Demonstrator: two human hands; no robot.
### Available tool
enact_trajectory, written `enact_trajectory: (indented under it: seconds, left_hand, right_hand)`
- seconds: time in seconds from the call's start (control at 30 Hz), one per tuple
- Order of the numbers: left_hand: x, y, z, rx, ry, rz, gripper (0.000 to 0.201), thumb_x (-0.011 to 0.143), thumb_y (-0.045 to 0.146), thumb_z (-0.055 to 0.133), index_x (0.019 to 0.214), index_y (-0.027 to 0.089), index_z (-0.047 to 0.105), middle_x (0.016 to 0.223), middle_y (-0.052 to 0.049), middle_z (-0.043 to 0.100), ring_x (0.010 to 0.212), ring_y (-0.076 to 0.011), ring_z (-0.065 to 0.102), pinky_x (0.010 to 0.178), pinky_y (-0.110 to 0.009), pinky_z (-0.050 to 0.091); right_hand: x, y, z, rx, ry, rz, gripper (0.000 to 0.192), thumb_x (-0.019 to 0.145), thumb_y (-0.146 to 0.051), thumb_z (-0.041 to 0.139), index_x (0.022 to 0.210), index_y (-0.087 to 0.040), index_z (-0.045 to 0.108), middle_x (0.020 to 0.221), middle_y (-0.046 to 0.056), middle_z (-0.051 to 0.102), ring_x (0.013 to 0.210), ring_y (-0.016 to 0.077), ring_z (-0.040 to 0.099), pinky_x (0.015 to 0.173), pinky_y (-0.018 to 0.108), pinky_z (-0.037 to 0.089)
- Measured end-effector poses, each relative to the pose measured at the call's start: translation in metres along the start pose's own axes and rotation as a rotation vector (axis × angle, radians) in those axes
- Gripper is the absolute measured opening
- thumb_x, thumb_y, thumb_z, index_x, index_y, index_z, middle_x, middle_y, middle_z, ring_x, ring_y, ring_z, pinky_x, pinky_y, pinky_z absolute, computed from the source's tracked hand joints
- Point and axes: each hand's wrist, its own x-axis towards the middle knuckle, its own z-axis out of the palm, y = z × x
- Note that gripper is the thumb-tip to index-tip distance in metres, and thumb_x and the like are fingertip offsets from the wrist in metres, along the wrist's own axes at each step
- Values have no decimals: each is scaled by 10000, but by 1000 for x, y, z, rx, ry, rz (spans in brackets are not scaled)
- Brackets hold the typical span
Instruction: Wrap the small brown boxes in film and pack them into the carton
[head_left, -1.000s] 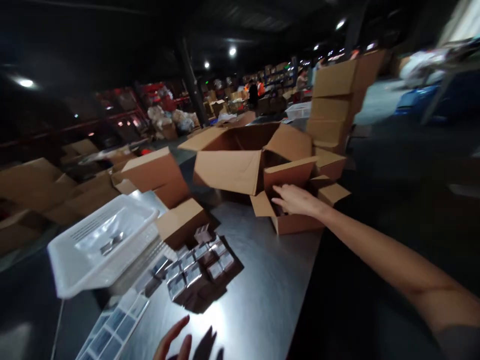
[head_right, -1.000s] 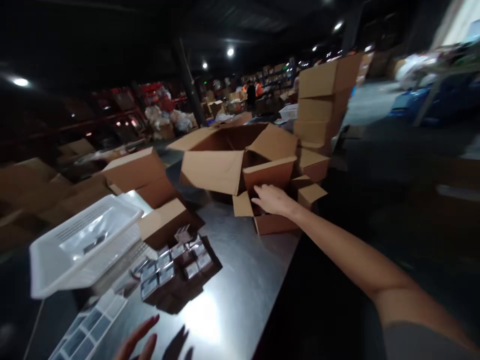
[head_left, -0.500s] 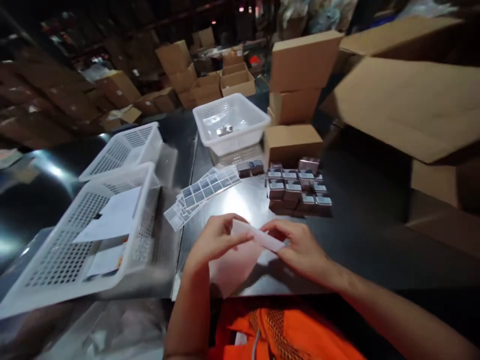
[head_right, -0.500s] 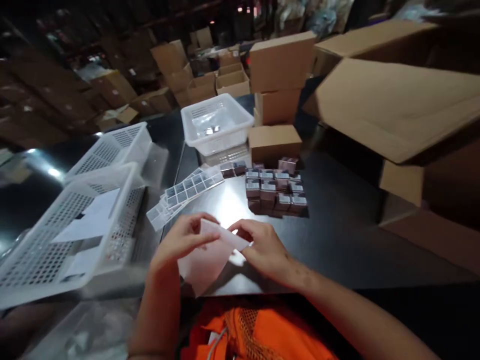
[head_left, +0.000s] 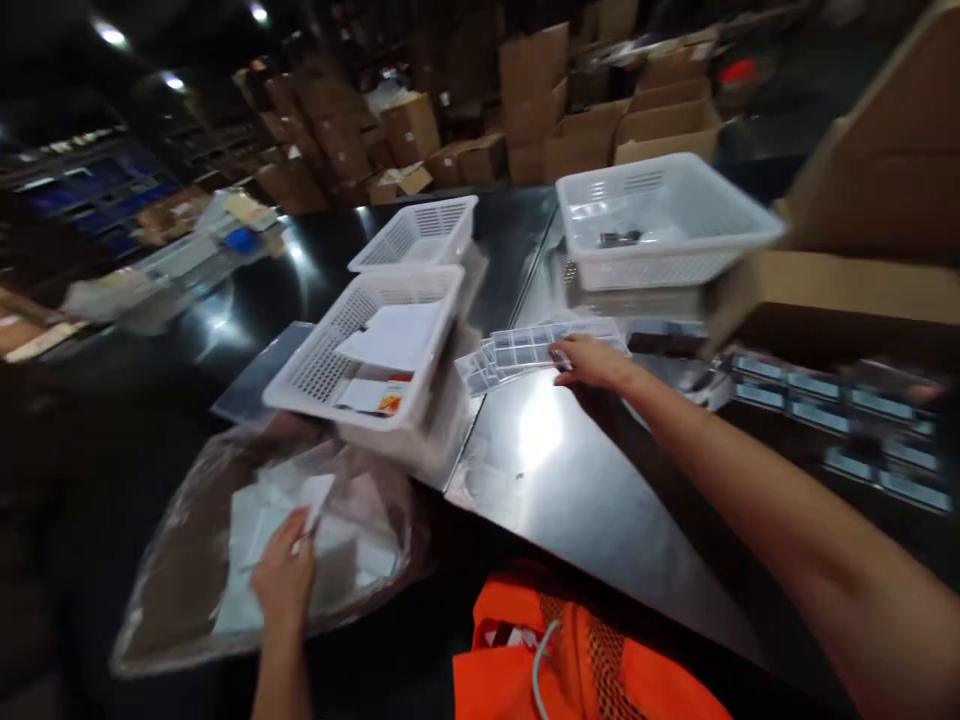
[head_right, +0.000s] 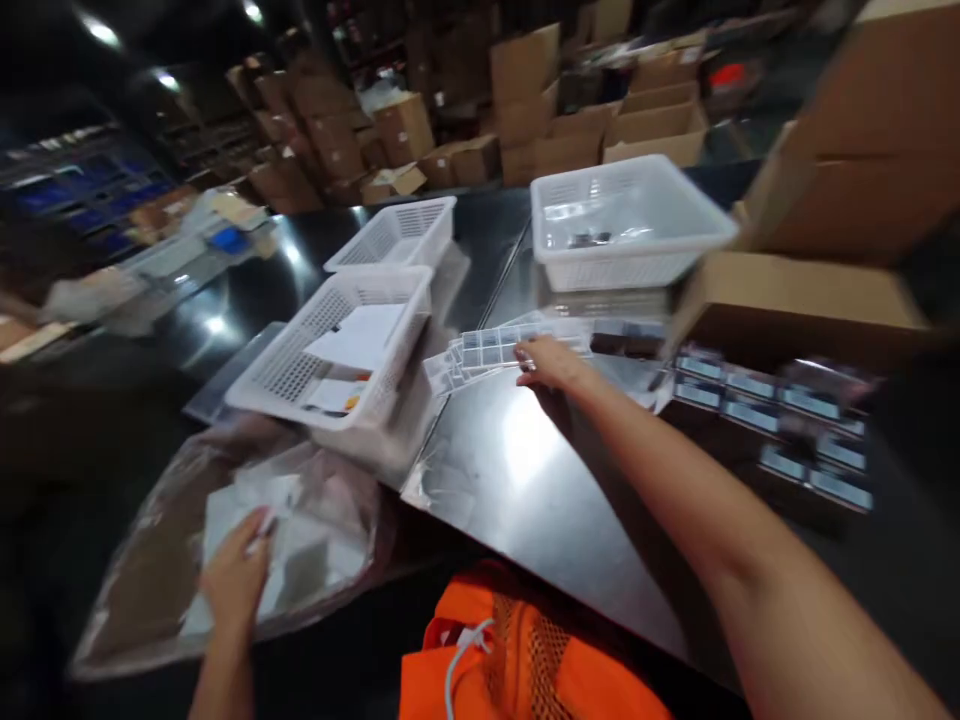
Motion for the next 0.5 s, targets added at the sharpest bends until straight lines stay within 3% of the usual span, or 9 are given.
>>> enact_trajectory:
  seconds: [0.07,0.13,0.2,0.27,0.4,0.5]
  left_hand:
    - [-9,-26,22,125,-117,-155,404,870,388,713,1192,149,657,1342,-136,615,1298,-325,543,1086,-605,420]
    - [-20,-48,37,192,-230,-267,617,623,387,896,1137,103,709,1358,-236,609,1373,-476,448,1098,-655,369]
    - [-30,-59,43,231,-298,-341,766,511,377,927,1182,81,706,1400,-288,568,1413,-536,361,1113,-660,336]
    - [-35,-61,35,250,-316,-372,815,531,414,892,1240,71,682,1443,-294,529,1440,-536,311,1133,-650,307]
    - [-26,-38,-6,230,-233,-312,692,741,452,707,1316,76,630,1496,-241,501,1489,-428,294,1195,-553,269]
    - [-11,7,-27,133,-145,-190,586,863,457,569,1354,138,597,1431,-176,587,1372,-333,502,1164,-488,362]
  right_hand:
    - [8,4,2,-70,-45,-25,182,891,-213,698,1048,-123,722,1007,169,730,987,289,694,864,368,485]
    - [9,6,6,-150,-81,-38,165,933,-173,622,1056,-110,713,950,189,730,910,299,706,829,401,481]
    - [4,4,10,-218,-114,-57,202,938,-119,575,1098,-112,697,942,203,731,880,320,711,805,426,479]
    - [-2,-1,11,-270,-121,-58,257,943,-85,529,1152,-107,677,947,221,731,891,355,714,791,453,483]
    - [-9,-13,6,-323,-37,33,274,970,-88,471,1165,-86,664,993,252,720,947,399,704,789,507,506]
    - [-16,-19,-2,-304,21,107,175,987,-244,577,1092,-145,675,1052,129,715,962,265,693,846,451,549]
